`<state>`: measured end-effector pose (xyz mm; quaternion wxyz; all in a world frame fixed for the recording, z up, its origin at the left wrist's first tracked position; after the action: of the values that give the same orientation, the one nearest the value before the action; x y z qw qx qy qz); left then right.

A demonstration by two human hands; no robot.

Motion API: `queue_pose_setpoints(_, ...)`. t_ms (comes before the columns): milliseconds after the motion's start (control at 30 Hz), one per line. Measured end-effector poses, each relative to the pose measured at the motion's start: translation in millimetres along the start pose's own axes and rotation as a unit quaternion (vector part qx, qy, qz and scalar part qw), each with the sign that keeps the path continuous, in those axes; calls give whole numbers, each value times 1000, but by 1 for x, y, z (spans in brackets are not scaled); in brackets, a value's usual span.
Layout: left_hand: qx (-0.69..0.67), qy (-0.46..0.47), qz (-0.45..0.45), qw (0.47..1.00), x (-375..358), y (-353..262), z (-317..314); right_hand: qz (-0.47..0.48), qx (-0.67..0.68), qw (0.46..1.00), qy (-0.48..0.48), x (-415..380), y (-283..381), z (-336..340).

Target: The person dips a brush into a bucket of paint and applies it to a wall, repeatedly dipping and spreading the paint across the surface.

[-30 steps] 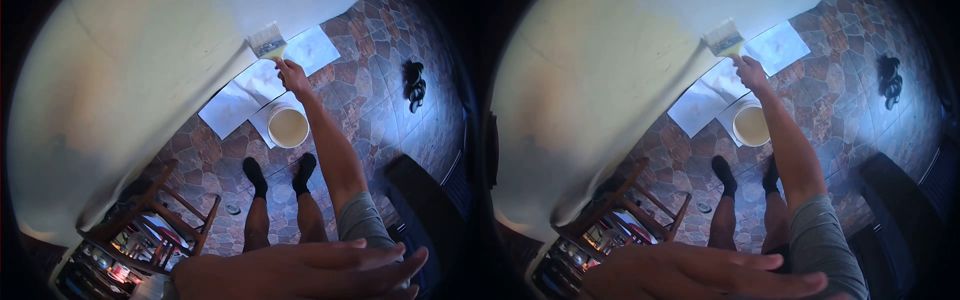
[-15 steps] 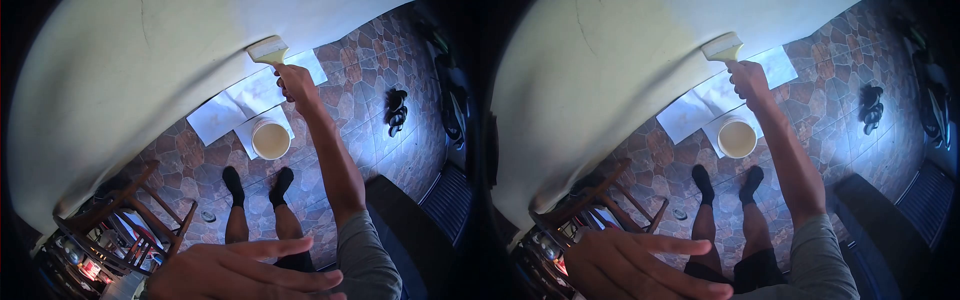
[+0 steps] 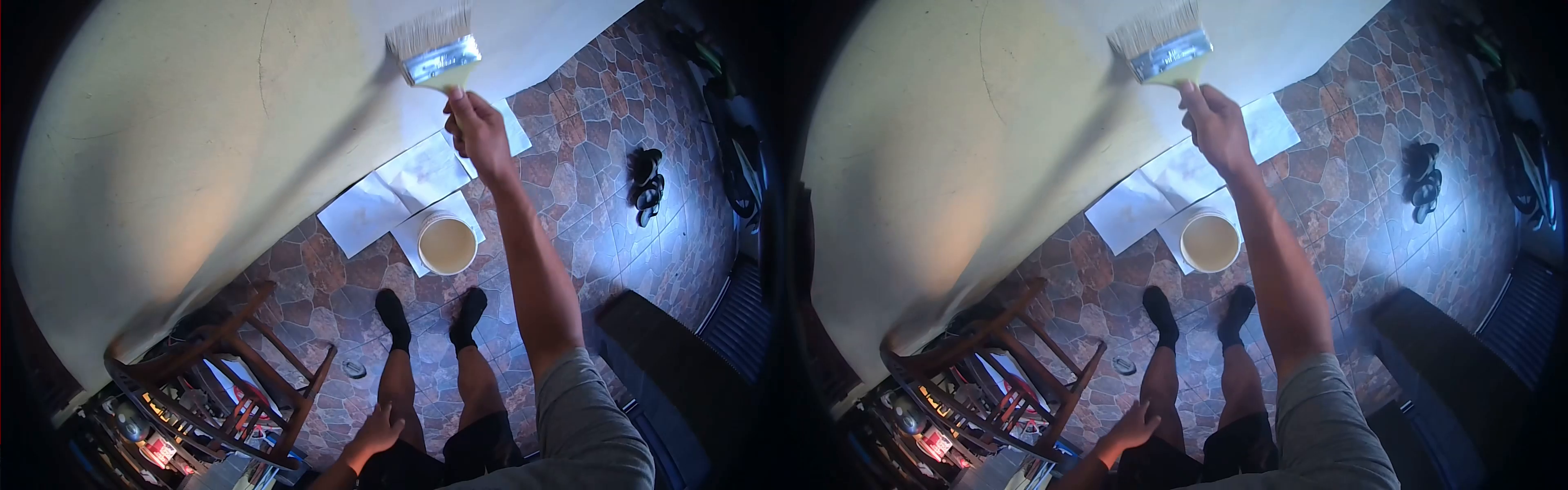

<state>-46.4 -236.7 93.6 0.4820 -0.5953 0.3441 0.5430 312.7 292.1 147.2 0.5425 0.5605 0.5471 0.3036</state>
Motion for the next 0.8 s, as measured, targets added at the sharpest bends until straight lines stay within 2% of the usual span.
queue_pose_setpoints(67,18,-22,-7,1000,-11,12,-37,-54,-22,998,8,-1,-42,5)
queue_pose_setpoints(100,39,-67,-8,997,-19,3,-38,-83,-46,995,2,-4,-63,11)
queue_pose_setpoints(167,55,-92,-1,994,-15,-13,-34,-145,-107,984,-16,-8,-109,29)
queue_pose_setpoints(200,73,-118,6,990,-14,-19,-26,-143,-107,984,-15,-8,-116,34)
queue_pose_setpoints(267,92,-106,24,990,-8,-30,-17,-262,-124,957,-19,-17,-138,43)
queue_pose_setpoints(333,134,-71,64,986,-13,-29,-18,-264,-117,957,-12,-25,-109,32)
queue_pose_setpoints(400,128,-56,68,988,-8,-18,-20,-249,-101,963,-5,-28,-55,16)
queue_pose_setpoints(467,121,-38,74,989,-6,-13,-23,-211,-104,972,-6,-39,26,-4)
queue_pose_setpoints(533,141,27,116,983,-4,-8,-27,-146,-137,980,3,-62,119,-22)
queue_pose_setpoints(633,166,70,147,973,5,1,-37,-63,-115,991,-14,-99,211,-32)
queue_pose_setpoints(667,168,68,146,973,9,1,-35,-60,-114,992,-16,-104,221,-34)
queue_pose_setpoints(733,211,102,174,956,12,6,-39,16,-95,995,-32,-111,242,-32)
queue_pose_setpoints(800,213,105,178,955,14,5,-39,56,-65,996,-30,-99,226,-37)
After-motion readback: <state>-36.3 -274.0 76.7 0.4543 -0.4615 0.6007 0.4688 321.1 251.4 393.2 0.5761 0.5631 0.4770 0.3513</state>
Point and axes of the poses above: each hand's wrist, its own x-axis towards the middle knuckle, its own z-axis out of the back of the hand, y = z × x, the point moved 9 cm from there along x, towards the middle knuckle, and after that the axes turned 6 degrees about x, right-handed, at the moved point
